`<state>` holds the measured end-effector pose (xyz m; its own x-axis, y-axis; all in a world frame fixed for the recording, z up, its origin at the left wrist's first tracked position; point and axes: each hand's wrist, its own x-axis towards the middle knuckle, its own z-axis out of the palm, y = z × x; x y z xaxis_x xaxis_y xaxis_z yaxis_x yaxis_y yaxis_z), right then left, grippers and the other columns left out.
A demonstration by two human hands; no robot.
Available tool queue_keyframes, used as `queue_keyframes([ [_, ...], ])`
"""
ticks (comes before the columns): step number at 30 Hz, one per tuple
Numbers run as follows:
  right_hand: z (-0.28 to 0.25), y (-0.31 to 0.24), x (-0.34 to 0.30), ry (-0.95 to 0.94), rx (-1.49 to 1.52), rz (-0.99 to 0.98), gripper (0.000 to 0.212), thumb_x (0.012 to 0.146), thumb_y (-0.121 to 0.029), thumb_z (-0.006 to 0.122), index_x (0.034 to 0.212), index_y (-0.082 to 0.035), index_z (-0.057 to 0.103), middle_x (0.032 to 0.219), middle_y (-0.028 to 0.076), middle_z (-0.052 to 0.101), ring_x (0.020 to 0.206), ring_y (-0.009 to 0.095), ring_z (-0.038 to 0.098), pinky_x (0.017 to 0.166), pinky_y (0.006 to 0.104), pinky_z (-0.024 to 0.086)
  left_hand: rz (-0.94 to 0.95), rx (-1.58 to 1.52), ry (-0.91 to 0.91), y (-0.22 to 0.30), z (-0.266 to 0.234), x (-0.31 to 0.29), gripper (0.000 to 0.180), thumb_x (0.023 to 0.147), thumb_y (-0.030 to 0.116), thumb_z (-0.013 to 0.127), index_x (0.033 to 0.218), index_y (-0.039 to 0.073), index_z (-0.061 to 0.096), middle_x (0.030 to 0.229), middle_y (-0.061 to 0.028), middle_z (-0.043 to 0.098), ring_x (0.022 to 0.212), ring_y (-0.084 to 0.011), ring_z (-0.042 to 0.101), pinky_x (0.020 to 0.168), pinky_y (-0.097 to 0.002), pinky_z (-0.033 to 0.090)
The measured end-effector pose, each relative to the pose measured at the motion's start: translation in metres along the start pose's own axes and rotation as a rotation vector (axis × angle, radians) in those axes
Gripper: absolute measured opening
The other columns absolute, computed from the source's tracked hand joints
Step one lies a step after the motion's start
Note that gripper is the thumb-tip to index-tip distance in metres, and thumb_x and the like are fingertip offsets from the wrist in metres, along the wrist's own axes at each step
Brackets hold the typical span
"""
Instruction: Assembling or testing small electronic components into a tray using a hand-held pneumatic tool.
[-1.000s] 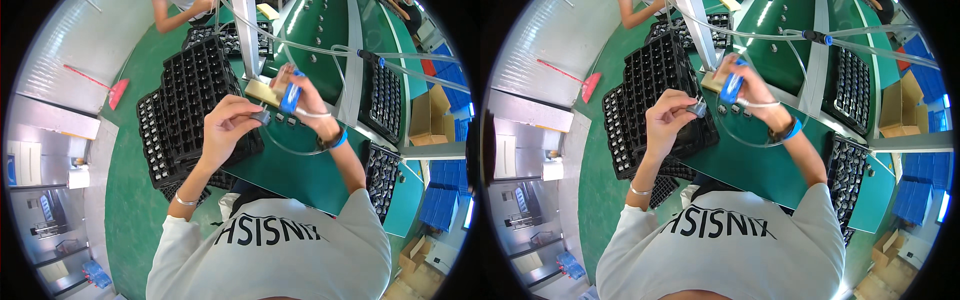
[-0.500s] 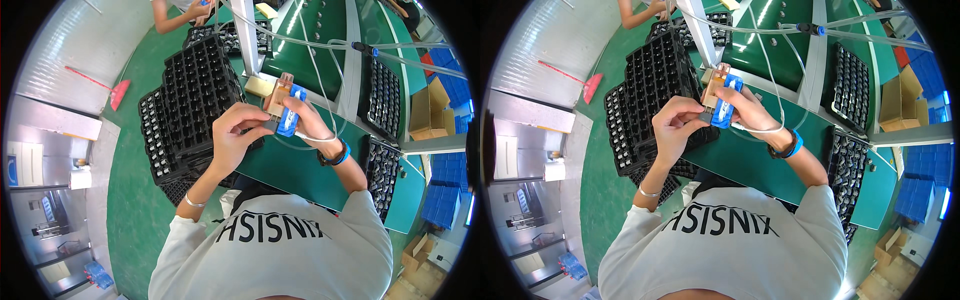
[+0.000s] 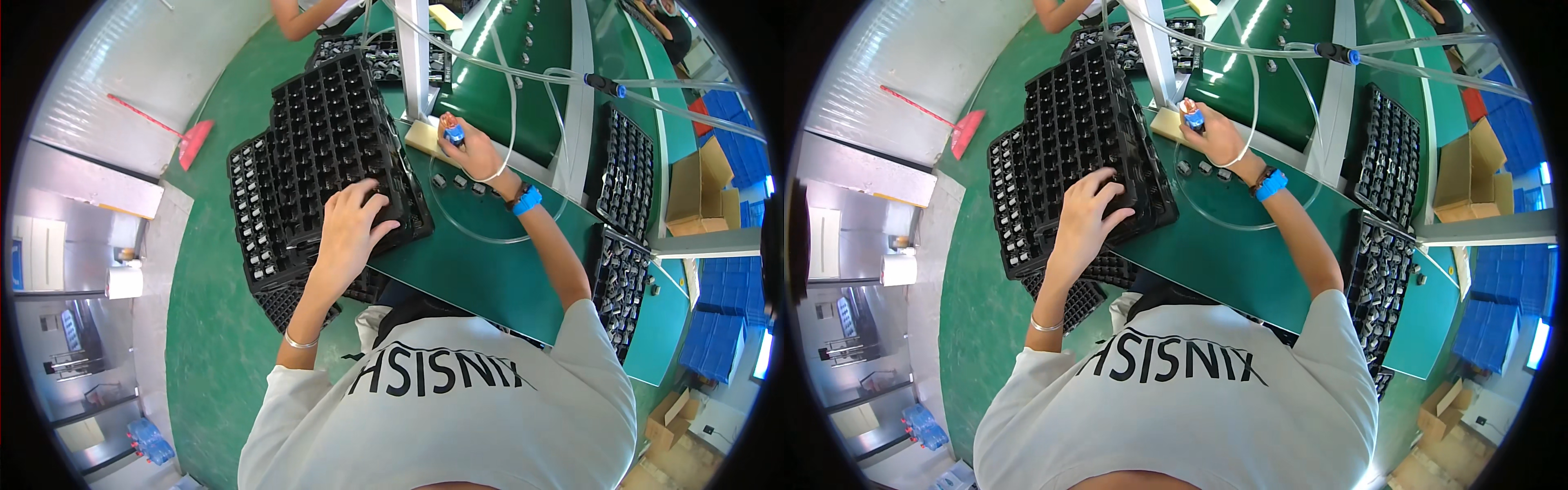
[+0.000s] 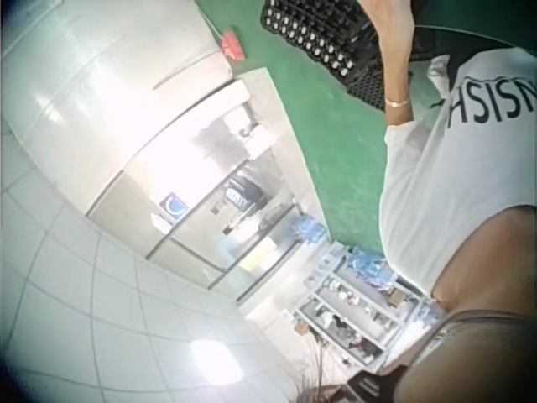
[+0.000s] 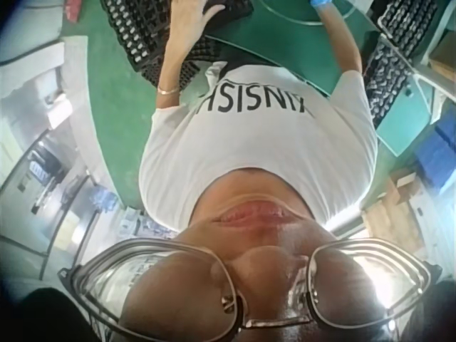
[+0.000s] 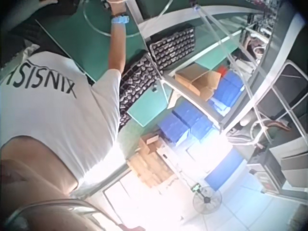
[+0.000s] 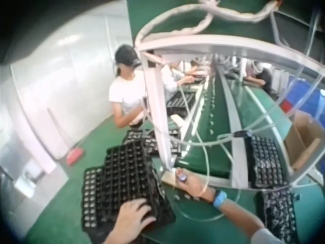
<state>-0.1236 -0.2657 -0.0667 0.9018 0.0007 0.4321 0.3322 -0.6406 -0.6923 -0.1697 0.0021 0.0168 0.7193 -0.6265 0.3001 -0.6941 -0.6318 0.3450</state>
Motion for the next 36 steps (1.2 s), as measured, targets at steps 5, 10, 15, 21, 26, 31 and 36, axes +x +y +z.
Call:
queue_keyframes([
  [5, -0.004, 0.015, -0.005, -0.019, 0.09, -0.001, 0.046, 0.09, -0.031, 0.046, 0.123, 0.001, 0.04, 0.111, 0.022, 0.05, 0.103, 0.033, 0.051, 0.086, 0.0343, 0.039, -0.056, -0.058, 0.153, 0.004, -0.004, -0.001, 0.028, 0.071, 0.016, 0.068, 0.094, 0.005, 0.057, 0.107, -0.0103, 0.054, 0.099, -0.0301, 0.051, 0.09, -0.0411, 0.037],
  [10, -0.009, 0.03, -0.026, 0.209, 0.132, 0.045, 0.043, 0.096, -0.029, 0.029, 0.121, 0.003, 0.043, 0.102, 0.02, 0.049, 0.095, 0.031, 0.05, 0.086, 0.0334, 0.038, -0.176, -0.284, 0.452, 0.002, -0.032, -0.011, 0.024, 0.07, 0.002, 0.067, 0.091, 0.0, 0.056, 0.101, -0.0097, 0.052, 0.09, -0.0242, 0.052, 0.077, -0.033, 0.044],
  [15, -0.019, 0.028, -0.029, 0.303, -0.061, 0.18, 0.042, 0.096, -0.029, 0.03, 0.111, 0.004, 0.051, 0.101, 0.02, 0.054, 0.094, 0.031, 0.054, 0.084, 0.0348, 0.04, -0.196, -0.209, 0.789, -0.012, -0.057, -0.034, 0.019, 0.076, -0.001, 0.058, 0.095, -0.003, 0.054, 0.106, -0.0117, 0.048, 0.096, -0.0216, 0.049, 0.087, -0.0297, 0.038],
  [21, -0.029, 0.04, -0.039, 0.3, -0.231, 0.079, 0.037, 0.094, -0.027, 0.037, 0.111, 0.003, 0.051, 0.104, 0.022, 0.053, 0.097, 0.035, 0.052, 0.085, 0.0367, 0.04, -0.255, -0.082, 1.066, -0.034, -0.094, -0.096, 0.022, 0.085, 0.004, 0.049, 0.104, -0.005, 0.052, 0.112, -0.0112, 0.041, 0.096, -0.0175, 0.048, 0.08, -0.0276, 0.042],
  [26, -0.081, 0.044, -0.082, 0.062, -0.64, -0.078, 0.026, 0.075, 0.0, 0.046, 0.099, 0.004, 0.056, 0.101, 0.018, 0.057, 0.096, 0.035, 0.052, 0.084, 0.0389, 0.044, -0.513, 0.112, 1.134, -0.048, -0.122, -0.167, 0.023, 0.086, 0.006, 0.051, 0.105, -0.005, 0.052, 0.111, -0.0109, 0.044, 0.096, -0.0183, 0.049, 0.08, -0.0287, 0.042],
  [31, -0.213, 0.087, -0.134, 0.235, -1.141, 0.226, 0.03, 0.09, -0.025, 0.038, 0.097, -0.005, 0.06, 0.094, 0.013, 0.063, 0.079, 0.034, 0.06, 0.068, 0.0411, 0.047, -0.795, 0.34, 1.058, -0.103, -0.109, -0.257, 0.025, 0.085, 0.01, 0.057, 0.103, -0.006, 0.051, 0.102, -0.012, 0.051, 0.09, -0.0195, 0.051, 0.08, -0.0289, 0.042],
  [36, -0.321, 0.149, -0.218, 0.393, -1.312, 0.704, 0.056, 0.085, -0.049, 0.045, 0.1, 0.004, 0.056, 0.094, 0.024, 0.059, 0.086, 0.039, 0.057, 0.073, 0.0449, 0.047, -0.942, 0.475, 0.909, -0.171, -0.04, -0.343, 0.02, 0.081, 0.009, 0.059, 0.098, -0.002, 0.054, 0.098, -0.0147, 0.053, 0.09, -0.0293, 0.052, 0.081, -0.0352, 0.041],
])
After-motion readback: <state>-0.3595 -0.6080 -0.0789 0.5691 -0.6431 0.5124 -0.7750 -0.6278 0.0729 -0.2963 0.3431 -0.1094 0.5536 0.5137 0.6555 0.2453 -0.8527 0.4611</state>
